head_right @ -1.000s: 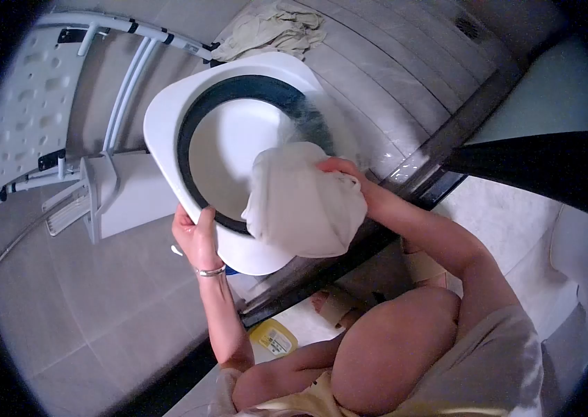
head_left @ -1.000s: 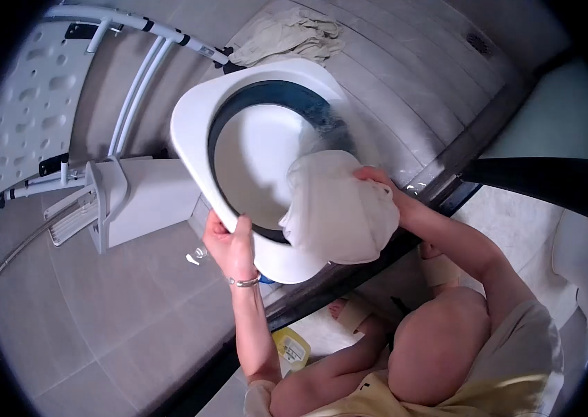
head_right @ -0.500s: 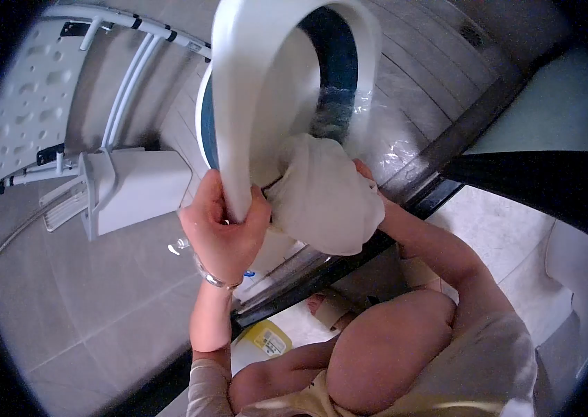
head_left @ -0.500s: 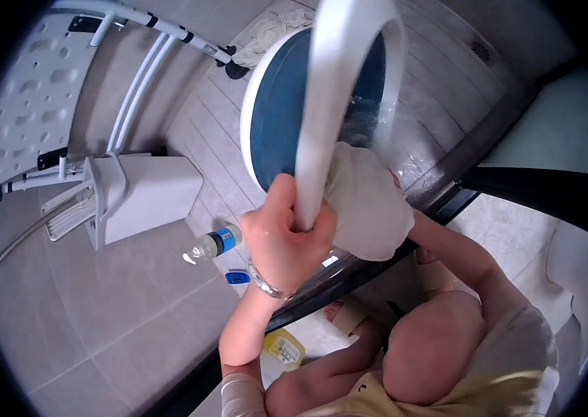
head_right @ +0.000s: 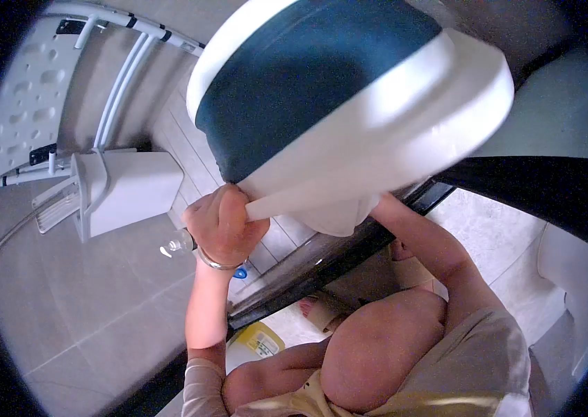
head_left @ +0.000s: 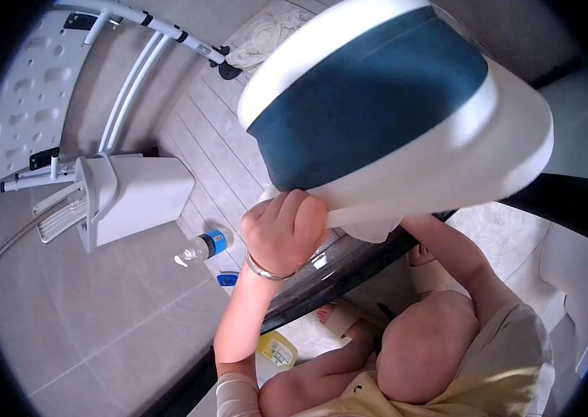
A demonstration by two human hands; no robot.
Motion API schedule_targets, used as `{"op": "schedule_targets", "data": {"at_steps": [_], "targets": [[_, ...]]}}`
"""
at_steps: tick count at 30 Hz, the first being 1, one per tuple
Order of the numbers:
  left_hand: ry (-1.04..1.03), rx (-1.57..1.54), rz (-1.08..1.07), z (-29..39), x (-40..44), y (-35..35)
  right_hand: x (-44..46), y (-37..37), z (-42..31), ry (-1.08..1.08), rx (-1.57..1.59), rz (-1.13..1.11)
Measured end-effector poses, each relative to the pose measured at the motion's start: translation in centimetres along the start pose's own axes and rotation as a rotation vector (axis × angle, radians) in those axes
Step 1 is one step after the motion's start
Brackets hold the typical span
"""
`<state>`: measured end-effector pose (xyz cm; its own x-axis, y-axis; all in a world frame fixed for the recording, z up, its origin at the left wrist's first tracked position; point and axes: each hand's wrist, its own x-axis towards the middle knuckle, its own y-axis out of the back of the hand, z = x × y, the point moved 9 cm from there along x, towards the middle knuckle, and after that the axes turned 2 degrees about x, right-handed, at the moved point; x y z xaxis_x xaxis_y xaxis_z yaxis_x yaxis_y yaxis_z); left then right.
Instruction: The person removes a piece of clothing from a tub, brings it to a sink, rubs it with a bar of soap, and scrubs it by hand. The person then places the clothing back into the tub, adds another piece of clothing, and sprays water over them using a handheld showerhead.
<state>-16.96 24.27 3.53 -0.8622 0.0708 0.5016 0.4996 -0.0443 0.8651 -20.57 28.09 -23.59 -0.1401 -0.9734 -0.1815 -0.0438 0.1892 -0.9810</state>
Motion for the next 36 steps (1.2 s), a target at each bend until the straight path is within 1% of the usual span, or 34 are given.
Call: {"op": "schedule_targets", "data": {"at_steps": [4, 7, 11, 12, 15, 17, 18, 19, 21, 22, 25, 26, 27, 30, 31, 33, 36], "targets": [[-0.029, 0.061, 0.023, -0.4, -0.5, -0.1, 0.1, 0.1, 0.1, -0.025, 0.022, -0.002], [0.030, 0.098, 0.014, -1.5, -0.9, 0.4, 0.3, 0.0, 0.2, -0.039, 0.041, -0.001], [0.138, 0.130, 0.066, -3.3, -2.2, 2.0, 0.3, -0.1, 0.0, -0.049, 0.040, -0.001], [0.192, 0.117, 0.086, -3.8, -2.6, 2.6, 0.4, 0.0, -0.2, -0.045, 0.035, -0.003], [0.392, 0.250, 0.182, -6.0, -5.0, 4.7, 0.8, -0.2, -0.7, -0.039, 0.029, -0.010], [0.672, 0.134, 0.266, -8.8, -8.4, 5.6, 0.9, -0.3, -1.1, -0.035, 0.028, -0.009], [0.739, 0.054, 0.322, -9.6, -9.9, 5.9, 0.8, -0.2, -1.4, -0.031, 0.034, -0.004], [0.906, -0.093, 0.355, -10.2, -11.3, 5.8, 0.7, -0.1, -1.7, -0.027, 0.038, 0.002], [1.054, -0.255, 0.433, -10.9, -14.0, 5.3, 0.3, 0.3, -2.3, -0.020, 0.057, 0.019], [1.157, -0.331, 0.368, -11.6, -16.2, 4.6, 0.0, 0.6, -2.5, -0.016, 0.066, 0.029], [1.296, -0.556, 0.507, -12.9, -22.0, 2.2, -0.6, 1.1, -3.1, -0.007, 0.092, 0.059], [1.387, -0.608, 0.506, -13.0, -23.5, 1.2, -0.7, 0.9, -3.5, -0.006, 0.101, 0.056], [1.446, -0.692, 0.563, -13.0, -25.0, 0.1, -0.8, 0.7, -3.9, 0.004, 0.098, 0.052], [1.560, -0.724, 0.509, -14.1, -29.6, -2.7, -0.8, -0.5, -5.5, 0.038, 0.084, 0.035], [1.575, -0.791, 0.541, -15.0, -31.9, -3.6, -0.8, -1.1, -6.0, 0.051, 0.076, 0.028], [1.625, -0.821, 0.565, -15.9, -34.4, -5.1, -0.5, -2.4, -6.8, 0.070, 0.057, 0.014], [1.710, -0.793, 0.451, -16.6, -36.0, -6.5, 0.1, -3.6, -7.9, 0.116, -0.007, 0.041]]}}
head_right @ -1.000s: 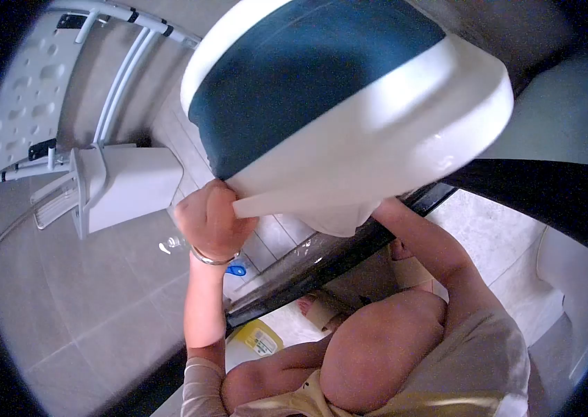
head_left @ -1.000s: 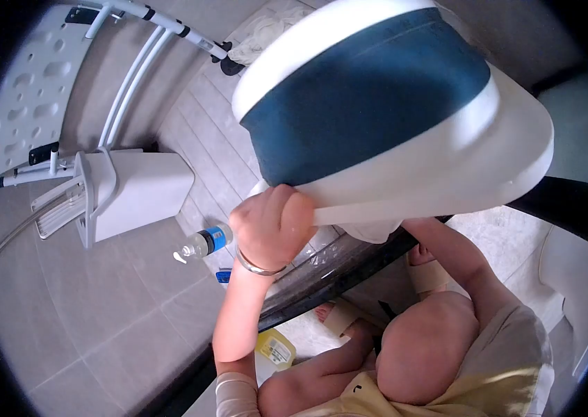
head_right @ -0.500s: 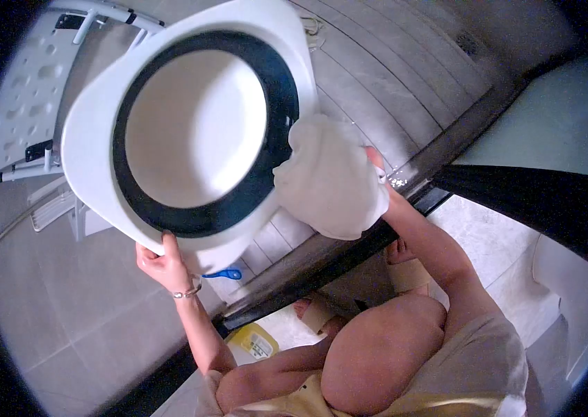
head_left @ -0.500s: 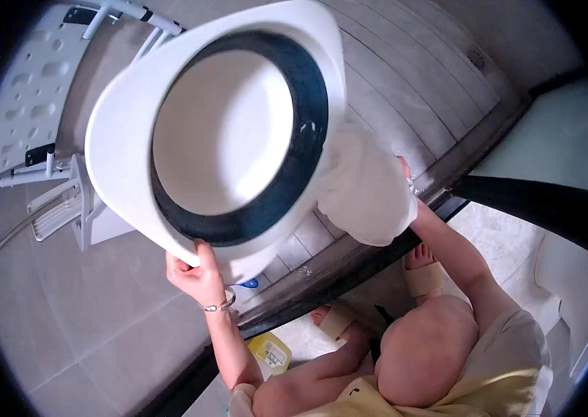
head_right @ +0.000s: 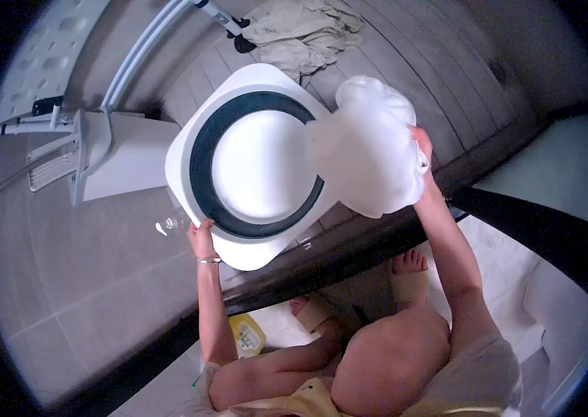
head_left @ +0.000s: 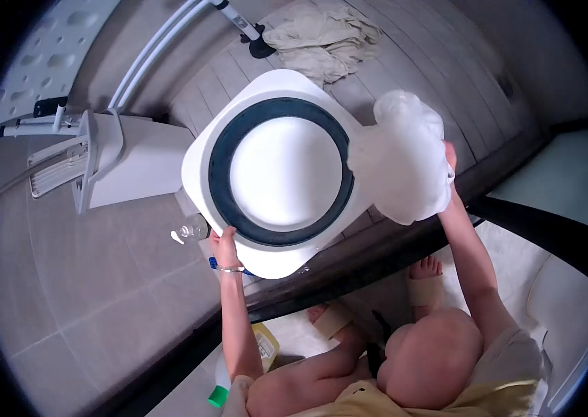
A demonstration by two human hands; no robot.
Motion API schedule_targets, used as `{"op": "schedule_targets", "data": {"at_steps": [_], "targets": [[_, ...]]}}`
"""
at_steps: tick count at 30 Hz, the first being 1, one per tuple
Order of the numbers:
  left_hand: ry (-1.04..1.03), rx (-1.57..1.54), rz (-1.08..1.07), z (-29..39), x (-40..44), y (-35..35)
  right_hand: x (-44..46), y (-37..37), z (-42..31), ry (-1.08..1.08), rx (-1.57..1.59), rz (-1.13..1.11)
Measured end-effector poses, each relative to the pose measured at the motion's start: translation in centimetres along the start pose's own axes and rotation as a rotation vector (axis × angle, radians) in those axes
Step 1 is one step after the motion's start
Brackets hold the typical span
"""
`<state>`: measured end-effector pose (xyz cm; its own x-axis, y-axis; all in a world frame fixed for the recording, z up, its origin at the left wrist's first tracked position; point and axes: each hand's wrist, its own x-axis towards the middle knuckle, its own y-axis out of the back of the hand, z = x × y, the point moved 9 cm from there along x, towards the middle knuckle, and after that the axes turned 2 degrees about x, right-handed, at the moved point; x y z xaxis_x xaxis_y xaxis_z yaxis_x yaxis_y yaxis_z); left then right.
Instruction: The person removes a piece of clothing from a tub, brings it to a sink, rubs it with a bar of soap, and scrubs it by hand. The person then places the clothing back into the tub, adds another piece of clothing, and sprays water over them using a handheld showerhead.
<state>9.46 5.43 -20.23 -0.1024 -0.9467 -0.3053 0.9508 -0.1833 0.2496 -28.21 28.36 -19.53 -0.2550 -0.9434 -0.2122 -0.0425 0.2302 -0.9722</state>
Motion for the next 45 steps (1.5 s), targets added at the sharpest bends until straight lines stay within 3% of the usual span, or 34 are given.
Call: {"op": "schedule_targets", "data": {"at_steps": [4, 6, 10, 12, 15, 17, 19, 21, 24, 27, 28, 34, 37, 40, 43, 45], "targets": [[0.089, -0.004, 0.018, -3.9, 1.1, -0.5, 1.7, 1.1, -0.8, 0.136, -0.362, 0.333], [0.123, -0.040, 0.008, -4.8, 1.2, -1.0, 2.7, -2.9, 1.8, 0.065, -0.431, 0.443], [0.116, -0.106, 0.037, -5.1, 1.0, -1.6, 9.3, -3.5, 7.7, -0.178, -0.649, 0.143], [0.118, -0.102, 0.047, -4.9, 0.8, -1.6, 13.1, -3.6, 9.9, -0.134, -1.015, -0.065], [0.132, -0.087, 0.057, -5.5, 1.0, -1.3, 15.5, -7.1, 8.4, 0.534, -2.147, -0.025], [0.139, -0.111, 0.067, -5.4, 0.8, -1.4, 17.4, -9.1, 4.8, 0.397, -1.984, 0.091], [0.122, -0.104, 0.048, -5.4, 0.8, -1.5, 19.7, -11.9, 0.8, 0.653, -2.106, 0.137], [0.109, -0.152, 0.040, -5.8, 1.1, -1.5, 23.1, -11.9, -2.8, 0.703, -2.423, 0.234], [0.107, -0.157, 0.064, -5.3, 0.7, -1.7, 25.4, -10.0, -5.2, 0.494, -2.803, 0.486], [0.090, -0.178, 0.036, -6.0, 0.9, -1.7, 28.5, -6.4, -6.1, 0.071, -2.782, 0.510], [0.088, -0.171, 0.022, -6.0, 0.8, -1.7, 28.8, -6.6, -6.0, 0.175, -2.811, 0.512], [0.098, -0.153, 0.024, -6.2, 0.9, -1.5, 30.3, -5.3, -7.3, 0.189, -2.633, 0.523], [0.099, -0.212, -0.009, -6.9, 1.2, -1.7, 28.2, -6.1, -7.1, 0.417, -2.493, 0.587], [0.100, -0.213, -0.007, -6.2, 0.9, -1.9, 24.4, -7.1, -9.7, 0.805, -2.016, 0.758], [0.096, -0.183, -0.033, -6.5, 1.3, -1.9, 23.5, -9.7, -12.4, 0.854, -1.395, 0.485], [0.072, -0.146, -0.021, -6.1, 1.3, -1.7, 19.4, -21.0, -11.3, 0.820, -1.040, 0.164]]}}
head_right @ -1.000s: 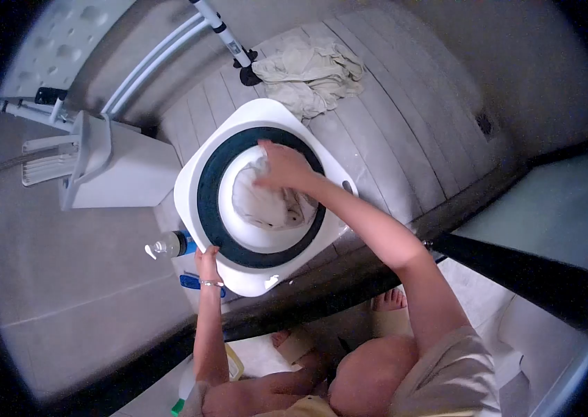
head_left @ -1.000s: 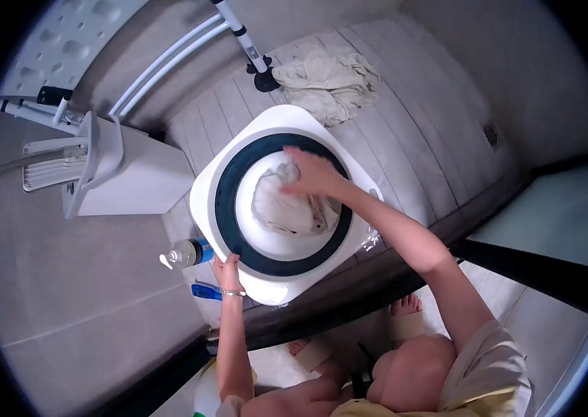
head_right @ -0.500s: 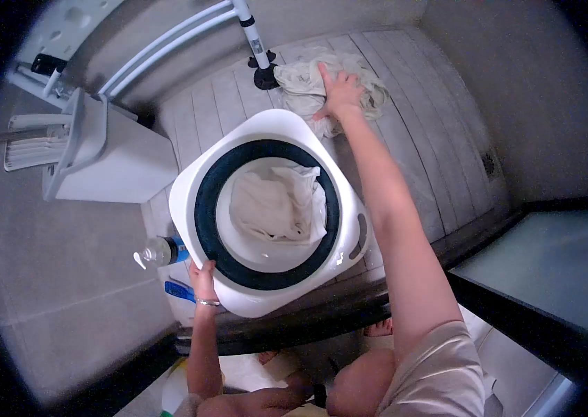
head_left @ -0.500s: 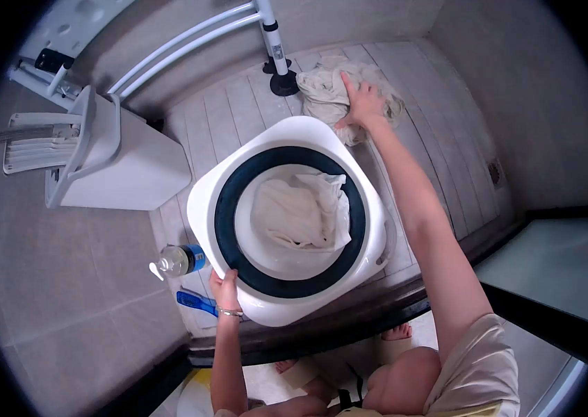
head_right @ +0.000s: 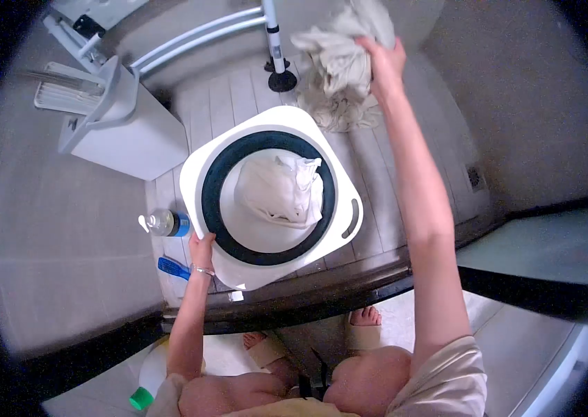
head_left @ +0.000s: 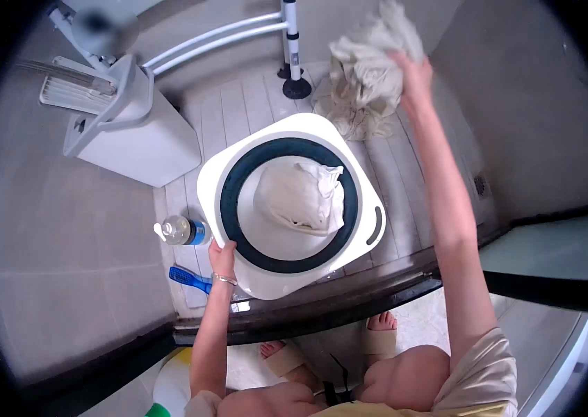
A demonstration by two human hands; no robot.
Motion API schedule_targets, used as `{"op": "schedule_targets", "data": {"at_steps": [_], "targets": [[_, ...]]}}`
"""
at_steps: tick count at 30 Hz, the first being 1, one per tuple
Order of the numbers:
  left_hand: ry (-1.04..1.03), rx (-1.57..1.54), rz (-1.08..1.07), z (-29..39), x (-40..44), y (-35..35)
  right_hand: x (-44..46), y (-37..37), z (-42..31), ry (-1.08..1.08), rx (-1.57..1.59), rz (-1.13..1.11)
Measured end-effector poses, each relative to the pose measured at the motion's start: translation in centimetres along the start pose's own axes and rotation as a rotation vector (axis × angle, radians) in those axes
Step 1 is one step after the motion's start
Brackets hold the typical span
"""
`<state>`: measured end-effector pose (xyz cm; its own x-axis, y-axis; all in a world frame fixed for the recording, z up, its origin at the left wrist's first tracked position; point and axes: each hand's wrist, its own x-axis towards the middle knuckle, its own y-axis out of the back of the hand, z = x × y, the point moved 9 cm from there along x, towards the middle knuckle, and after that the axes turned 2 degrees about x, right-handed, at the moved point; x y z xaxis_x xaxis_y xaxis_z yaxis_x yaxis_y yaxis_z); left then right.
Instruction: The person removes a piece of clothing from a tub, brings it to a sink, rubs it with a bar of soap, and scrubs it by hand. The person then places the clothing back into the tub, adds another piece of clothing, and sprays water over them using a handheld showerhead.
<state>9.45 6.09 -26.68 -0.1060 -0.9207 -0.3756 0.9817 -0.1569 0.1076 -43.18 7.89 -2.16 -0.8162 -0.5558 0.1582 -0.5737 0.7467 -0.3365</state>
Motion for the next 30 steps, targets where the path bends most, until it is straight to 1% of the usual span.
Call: {"op": "schedule_targets", "data": {"at_steps": [1, 4, 5, 7, 8, 9, 10, 11, 12, 15, 16, 17, 20, 22, 24, 27, 30], "targets": [[-0.016, -0.017, -0.007, 0.1, 0.2, -0.2, -1.2, -1.9, -5.0, 0.120, 0.042, -0.104], [-0.010, -0.037, -0.005, -0.2, 0.3, -0.2, -4.1, -5.9, -12.9, 0.170, -0.006, -0.267], [-0.017, -0.046, -0.006, -0.5, 0.5, -0.2, -7.7, -8.1, -16.5, 0.184, 0.093, -0.219], [-0.023, -0.038, -0.001, -0.4, 0.7, -0.2, -8.8, -9.4, -15.9, 0.262, 0.000, -0.425], [-0.022, -0.022, 0.006, -0.3, 0.6, -0.2, -10.7, -10.4, -15.6, 0.261, -0.032, -0.460], [-0.016, -0.005, 0.015, -0.2, 0.4, -0.1, -12.5, -11.3, -14.7, 0.142, 0.061, -0.543], [-0.021, -0.026, 0.010, -0.2, 0.4, 0.0, -13.8, -11.5, -12.9, 0.057, 0.059, -0.538], [-0.026, -0.049, 0.006, -0.3, 0.5, -0.1, -15.3, -11.9, -11.1, 0.013, 0.052, -0.556], [-0.031, -0.070, 0.003, -0.3, 0.5, -0.1, -16.1, -12.0, -8.2, -0.008, -0.025, -0.591], [-0.014, -0.024, 0.041, -0.2, 0.3, 0.2, -18.5, -10.7, 2.6, -0.077, -0.604, -0.646], [-0.025, -0.046, 0.032, 0.1, 0.2, 0.0, -19.5, -10.9, 3.8, 0.132, -0.883, -0.776], [-0.035, -0.070, 0.022, 0.3, 0.1, -0.2, -20.3, -10.3, 6.7, 0.007, -1.085, -1.015], [-0.023, -0.059, 0.027, 0.9, -0.4, -0.5, -14.9, -6.6, 9.0, 0.061, -1.117, -0.708], [-0.014, -0.065, 0.022, 0.6, -0.4, -0.3, -11.0, -3.4, 8.2, 0.228, -1.151, -0.354], [-0.009, -0.092, 0.026, 0.6, -0.4, -0.3, -7.3, -0.5, 12.3, -0.057, -1.126, -0.412], [-0.009, -0.081, 0.009, -0.2, -0.1, -0.1, -3.2, 3.8, 17.0, -0.016, -1.353, -0.329], [-0.016, -0.056, 0.023, -0.1, -0.2, -0.2, -1.8, 3.8, 17.4, 0.113, -1.547, -0.227]]}}
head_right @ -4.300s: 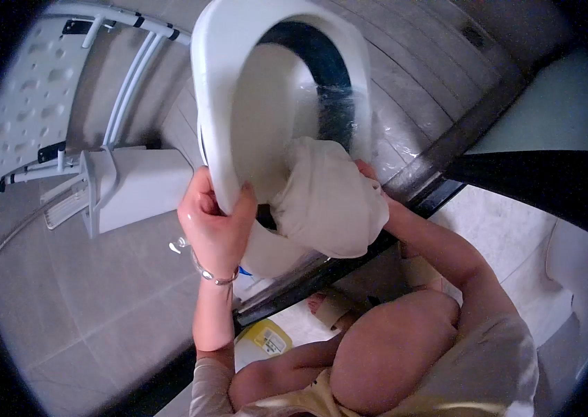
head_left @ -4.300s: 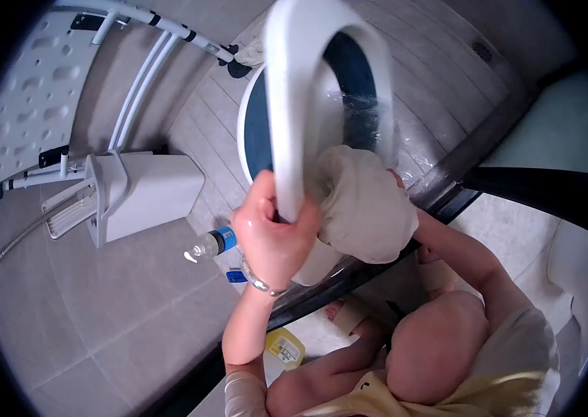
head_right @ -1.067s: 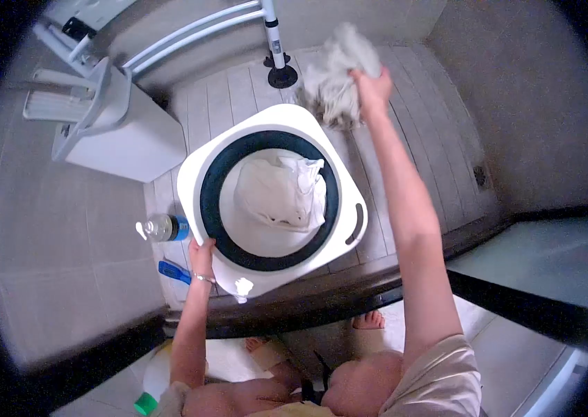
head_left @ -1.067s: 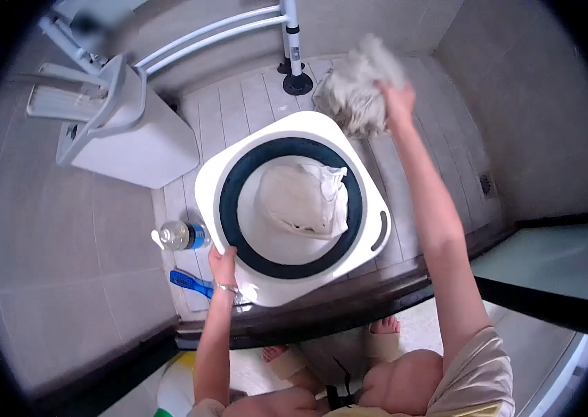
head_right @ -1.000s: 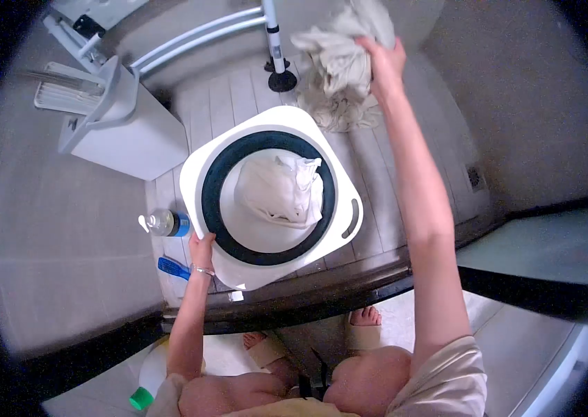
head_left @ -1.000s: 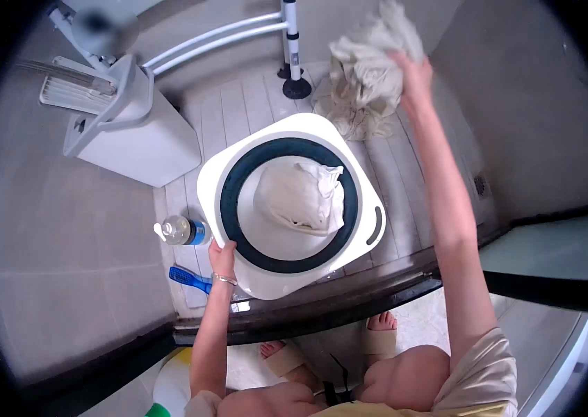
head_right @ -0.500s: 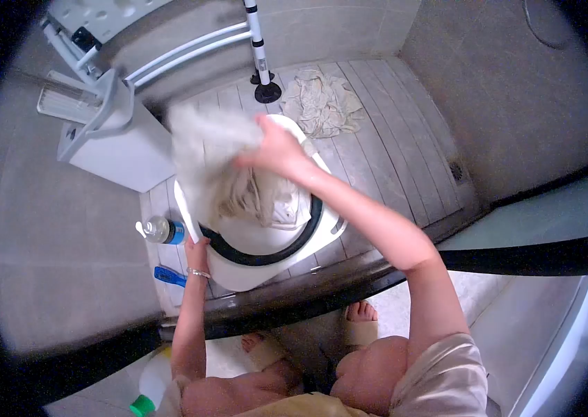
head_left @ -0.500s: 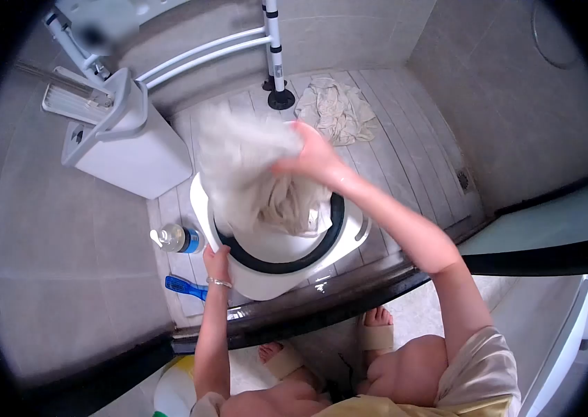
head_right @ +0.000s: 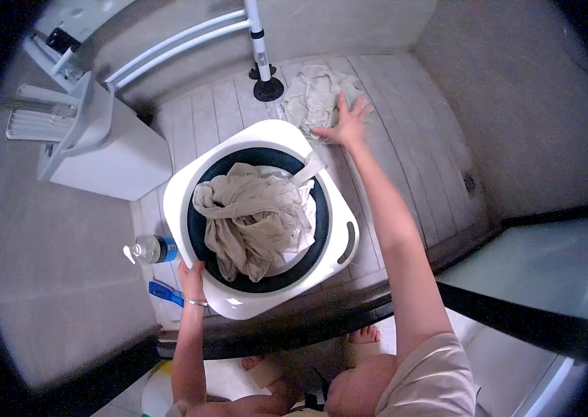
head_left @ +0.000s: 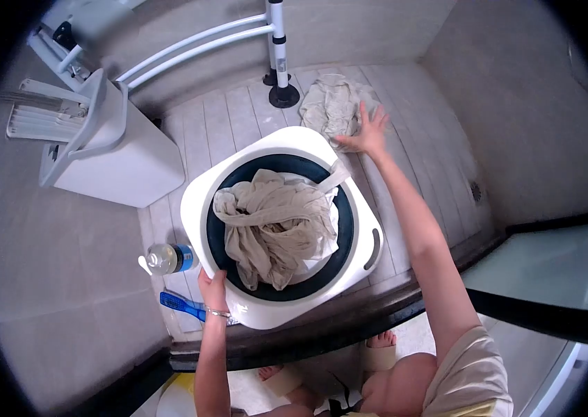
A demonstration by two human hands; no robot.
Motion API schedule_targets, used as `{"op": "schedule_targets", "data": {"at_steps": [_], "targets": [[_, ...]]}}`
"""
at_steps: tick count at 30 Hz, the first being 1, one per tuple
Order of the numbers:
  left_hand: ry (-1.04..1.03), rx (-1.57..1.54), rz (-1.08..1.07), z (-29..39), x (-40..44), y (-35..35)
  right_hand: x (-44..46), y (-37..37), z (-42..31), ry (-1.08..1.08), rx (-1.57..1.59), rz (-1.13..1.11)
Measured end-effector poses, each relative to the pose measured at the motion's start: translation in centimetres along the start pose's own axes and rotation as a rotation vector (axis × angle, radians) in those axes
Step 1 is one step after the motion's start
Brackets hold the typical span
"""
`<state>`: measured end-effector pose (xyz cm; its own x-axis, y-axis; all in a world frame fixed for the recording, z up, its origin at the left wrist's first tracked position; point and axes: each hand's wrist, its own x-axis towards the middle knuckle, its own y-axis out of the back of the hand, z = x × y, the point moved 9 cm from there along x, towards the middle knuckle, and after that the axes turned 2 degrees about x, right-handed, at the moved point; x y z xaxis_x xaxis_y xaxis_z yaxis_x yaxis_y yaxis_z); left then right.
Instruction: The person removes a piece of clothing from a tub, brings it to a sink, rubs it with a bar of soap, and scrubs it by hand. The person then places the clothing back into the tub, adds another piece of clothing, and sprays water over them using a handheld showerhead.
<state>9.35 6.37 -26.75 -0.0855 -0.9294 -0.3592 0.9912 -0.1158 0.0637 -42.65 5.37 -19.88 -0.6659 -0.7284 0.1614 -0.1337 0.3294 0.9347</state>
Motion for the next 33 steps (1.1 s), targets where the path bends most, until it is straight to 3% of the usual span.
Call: {"op": "schedule_targets", "data": {"at_steps": [3, 9, 15, 18, 21, 26, 30, 33], "targets": [[0.033, 0.023, 0.018, 0.5, -0.5, -0.1, 2.1, -1.6, 0.3, -0.107, 0.201, 0.028], [0.024, 0.057, 0.059, 1.4, -0.7, -0.1, 4.1, -6.0, 0.6, -0.178, 0.174, -0.084], [0.025, 0.059, 0.072, 1.5, -1.0, -0.1, 4.5, -3.1, 2.3, -0.256, 0.492, 0.154], [0.041, 0.058, 0.034, 0.5, -0.7, 0.3, 6.9, -2.0, 5.2, -0.204, 0.855, 0.251], [0.008, 0.017, 0.026, 0.5, -0.4, -0.1, 4.4, 7.6, 0.3, -0.006, 1.147, 0.233], [-0.029, 0.016, 0.031, 1.1, -0.4, -0.2, -0.6, 21.6, -5.9, 0.191, 1.544, 0.394], [-0.042, 0.076, 0.013, 0.3, 0.2, 0.0, -4.8, 31.2, -11.2, 0.326, 1.645, 0.414], [-0.044, 0.102, 0.005, 0.5, 0.5, 0.0, -8.9, 35.7, -16.1, 0.489, 1.771, 0.287]]}}
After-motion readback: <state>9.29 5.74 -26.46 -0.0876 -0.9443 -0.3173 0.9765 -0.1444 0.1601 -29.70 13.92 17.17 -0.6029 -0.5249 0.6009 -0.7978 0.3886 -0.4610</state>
